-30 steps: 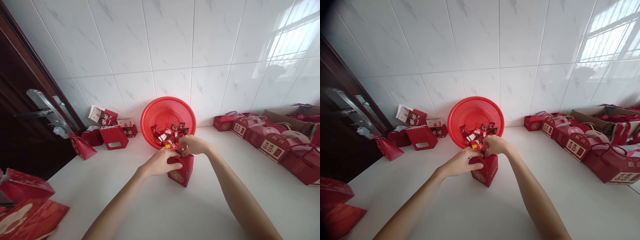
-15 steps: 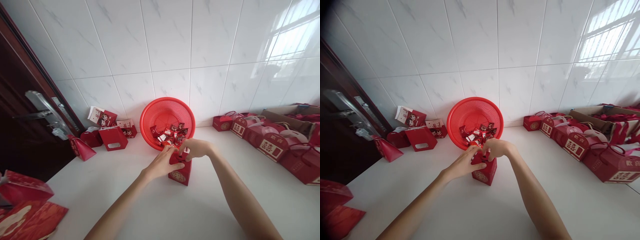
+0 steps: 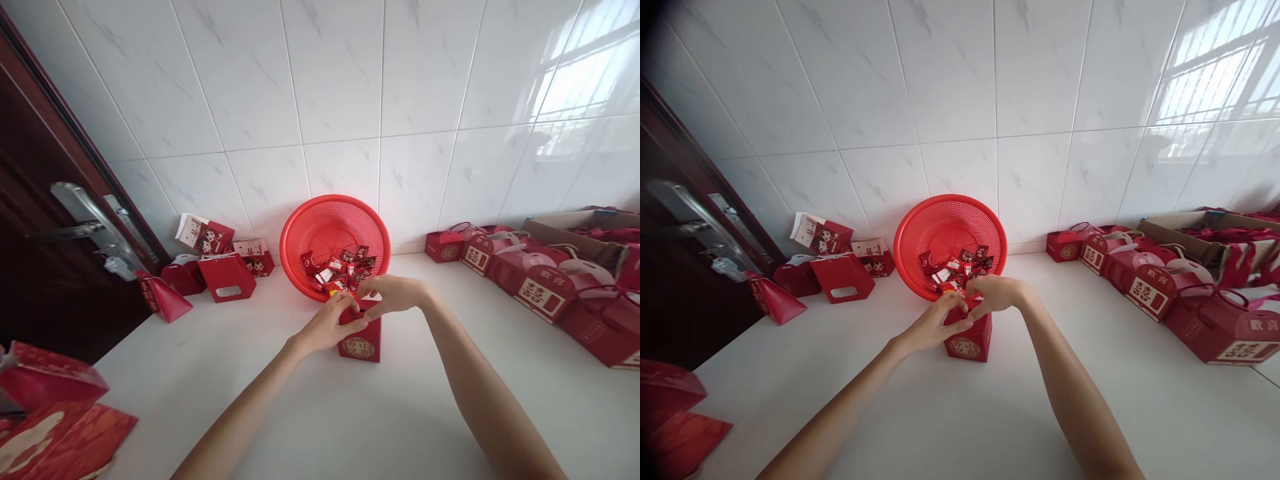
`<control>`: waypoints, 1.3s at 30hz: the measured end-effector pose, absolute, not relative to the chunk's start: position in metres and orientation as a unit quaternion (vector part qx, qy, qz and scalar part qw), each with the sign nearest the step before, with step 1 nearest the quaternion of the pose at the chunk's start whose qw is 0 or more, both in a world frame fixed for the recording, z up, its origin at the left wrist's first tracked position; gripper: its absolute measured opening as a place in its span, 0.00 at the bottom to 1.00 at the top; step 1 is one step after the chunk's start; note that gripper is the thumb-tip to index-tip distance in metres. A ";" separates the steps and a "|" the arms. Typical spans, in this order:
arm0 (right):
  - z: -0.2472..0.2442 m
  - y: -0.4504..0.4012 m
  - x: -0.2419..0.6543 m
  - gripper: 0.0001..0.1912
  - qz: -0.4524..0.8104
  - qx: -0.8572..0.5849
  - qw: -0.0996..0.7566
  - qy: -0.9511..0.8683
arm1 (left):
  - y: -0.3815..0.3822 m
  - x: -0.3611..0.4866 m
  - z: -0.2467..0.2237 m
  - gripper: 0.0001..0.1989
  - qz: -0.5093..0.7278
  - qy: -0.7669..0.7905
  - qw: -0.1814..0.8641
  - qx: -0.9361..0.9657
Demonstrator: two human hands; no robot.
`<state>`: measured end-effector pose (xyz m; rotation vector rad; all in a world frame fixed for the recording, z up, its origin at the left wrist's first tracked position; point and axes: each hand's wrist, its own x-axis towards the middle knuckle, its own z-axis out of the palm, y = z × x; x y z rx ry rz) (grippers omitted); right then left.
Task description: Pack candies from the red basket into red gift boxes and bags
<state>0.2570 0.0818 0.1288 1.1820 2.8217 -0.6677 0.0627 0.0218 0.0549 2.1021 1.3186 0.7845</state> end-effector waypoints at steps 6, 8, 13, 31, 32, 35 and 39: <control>0.105 0.080 0.262 0.34 -0.236 0.371 -0.046 0.897 | 0.027 0.067 0.032 0.15 0.384 0.538 0.213 0.720; 0.089 0.080 0.265 0.37 -0.236 0.356 -0.098 0.899 | 0.024 0.067 0.026 0.15 0.399 0.527 0.214 0.719; 0.051 0.074 0.272 0.36 -0.290 0.291 -0.204 0.889 | 0.007 0.059 0.010 0.23 0.425 0.489 0.242 0.722; 0.002 0.048 0.266 0.32 -0.311 0.242 -0.329 0.858 | -0.017 0.054 -0.007 0.24 0.488 0.474 0.281 0.677; 0.004 0.049 0.268 0.31 -0.304 0.248 -0.334 0.857 | -0.017 0.054 -0.009 0.26 0.494 0.473 0.284 0.672; 0.014 0.052 0.276 0.30 -0.269 0.299 -0.392 0.827 | -0.016 0.053 -0.012 0.32 0.518 0.474 0.286 0.653; 0.031 0.056 0.289 0.30 -0.248 0.347 -0.435 0.793 | -0.014 0.053 -0.016 0.30 0.527 0.483 0.299 0.632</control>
